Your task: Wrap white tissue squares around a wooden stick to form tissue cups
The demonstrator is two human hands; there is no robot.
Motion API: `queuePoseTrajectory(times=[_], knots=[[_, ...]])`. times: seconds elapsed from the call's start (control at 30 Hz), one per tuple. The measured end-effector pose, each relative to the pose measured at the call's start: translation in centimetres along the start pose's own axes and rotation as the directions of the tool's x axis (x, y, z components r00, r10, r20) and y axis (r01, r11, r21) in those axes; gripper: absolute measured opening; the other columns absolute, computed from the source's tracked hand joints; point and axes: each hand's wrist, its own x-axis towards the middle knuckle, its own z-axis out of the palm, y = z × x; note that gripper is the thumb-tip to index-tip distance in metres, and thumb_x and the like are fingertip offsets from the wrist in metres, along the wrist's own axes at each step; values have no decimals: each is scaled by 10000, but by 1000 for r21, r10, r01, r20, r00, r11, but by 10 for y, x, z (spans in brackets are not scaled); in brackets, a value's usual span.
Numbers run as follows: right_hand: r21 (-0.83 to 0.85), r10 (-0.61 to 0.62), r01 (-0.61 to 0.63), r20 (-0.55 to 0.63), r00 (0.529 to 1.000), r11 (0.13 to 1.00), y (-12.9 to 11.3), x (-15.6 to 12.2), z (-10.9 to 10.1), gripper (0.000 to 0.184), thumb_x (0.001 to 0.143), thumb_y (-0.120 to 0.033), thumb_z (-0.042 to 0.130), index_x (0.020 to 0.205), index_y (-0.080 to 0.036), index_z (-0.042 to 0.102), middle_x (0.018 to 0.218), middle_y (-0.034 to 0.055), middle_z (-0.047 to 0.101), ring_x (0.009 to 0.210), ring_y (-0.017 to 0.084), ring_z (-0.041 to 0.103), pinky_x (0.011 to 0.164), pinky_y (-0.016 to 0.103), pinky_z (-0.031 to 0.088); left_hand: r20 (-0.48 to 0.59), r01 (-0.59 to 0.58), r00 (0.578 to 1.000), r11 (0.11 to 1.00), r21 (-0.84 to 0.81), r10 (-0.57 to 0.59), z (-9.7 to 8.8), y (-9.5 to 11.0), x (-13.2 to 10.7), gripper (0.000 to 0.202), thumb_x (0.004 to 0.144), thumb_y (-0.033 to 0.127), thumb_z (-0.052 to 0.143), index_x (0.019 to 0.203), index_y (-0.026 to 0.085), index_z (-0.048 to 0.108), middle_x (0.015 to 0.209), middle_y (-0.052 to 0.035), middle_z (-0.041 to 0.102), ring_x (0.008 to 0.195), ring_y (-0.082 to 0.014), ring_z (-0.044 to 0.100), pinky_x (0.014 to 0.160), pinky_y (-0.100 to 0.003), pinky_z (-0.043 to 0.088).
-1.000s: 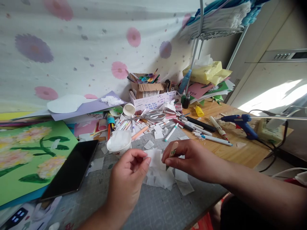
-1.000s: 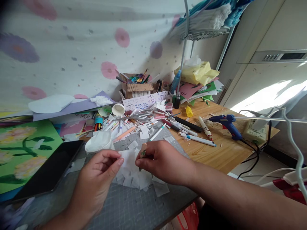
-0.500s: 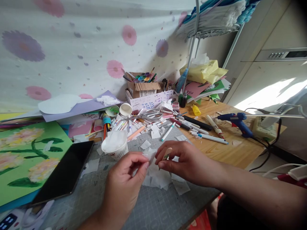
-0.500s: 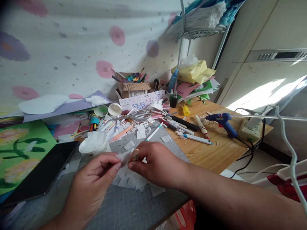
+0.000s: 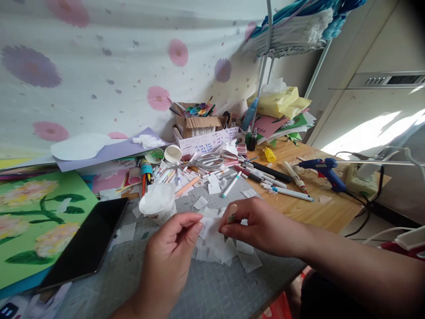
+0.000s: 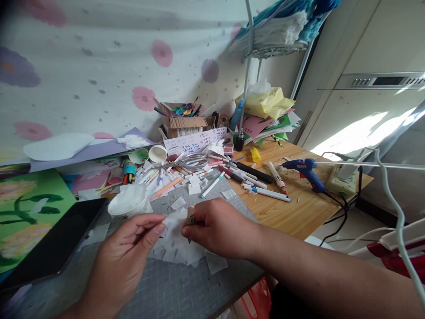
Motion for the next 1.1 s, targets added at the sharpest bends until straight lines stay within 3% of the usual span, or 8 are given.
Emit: queuePoseTrajectory(times=[0.17,0.3,0.37,0.5,0.6,0.7,0.87,1.1], knots=[[-128,15,-12,20,1000,992,5,-2,-5,123,836,-193,595,801,-131,696,739,41,688,678,140,617,627,228,450,-42,60,997,987,-148,-67,3,0,2,120,790,250,683,909,246,669,806,26,682,768,-132,608,678,-187,475],[-229,-46,45,2,999,972,11,-1,-8,119,831,-168,602,786,-143,710,918,79,697,798,169,626,725,273,462,-27,145,987,944,-298,-160,7,4,4,177,760,230,712,916,237,629,771,43,637,727,-117,583,647,-184,474],[-162,-91,80,-63,994,984,11,0,-9,126,842,-179,600,786,-144,707,964,87,691,831,173,630,749,284,470,-1,187,980,932,-311,-197,8,5,4,235,736,224,733,950,224,635,783,34,632,724,-118,572,637,-189,468],[127,-134,156,-168,977,979,8,1,-10,157,866,-253,600,796,-143,688,834,69,695,766,158,634,696,275,503,125,279,959,912,-301,-253,7,2,2,231,755,292,717,958,196,661,771,-3,651,728,-158,587,639,-246,472],[278,-191,258,-245,950,925,8,1,-9,205,874,-294,607,761,-147,694,839,65,699,769,147,642,685,265,522,170,225,968,933,-281,-182,6,0,1,115,781,298,694,846,205,677,741,8,633,721,-155,577,644,-252,475],[327,-244,350,-324,914,878,9,2,-7,184,871,-283,622,766,-158,709,842,57,701,774,135,647,696,257,530,189,149,977,947,-283,-98,6,1,0,47,793,270,684,782,224,685,854,9,648,794,-155,586,708,-259,493],[305,-295,380,-289,911,874,8,5,-5,162,880,-256,612,782,-162,701,829,46,703,756,124,645,686,247,534,188,167,975,946,-277,-117,5,6,1,29,791,244,684,773,238,705,906,6,690,800,-154,629,703,-242,505],[265,-291,358,-258,921,896,4,2,-7,198,886,-312,602,824,-148,694,820,61,703,767,149,646,685,274,528,162,81,986,971,-224,-45,5,9,0,79,775,185,686,743,251,716,850,15,709,797,-148,646,679,-197,508]])
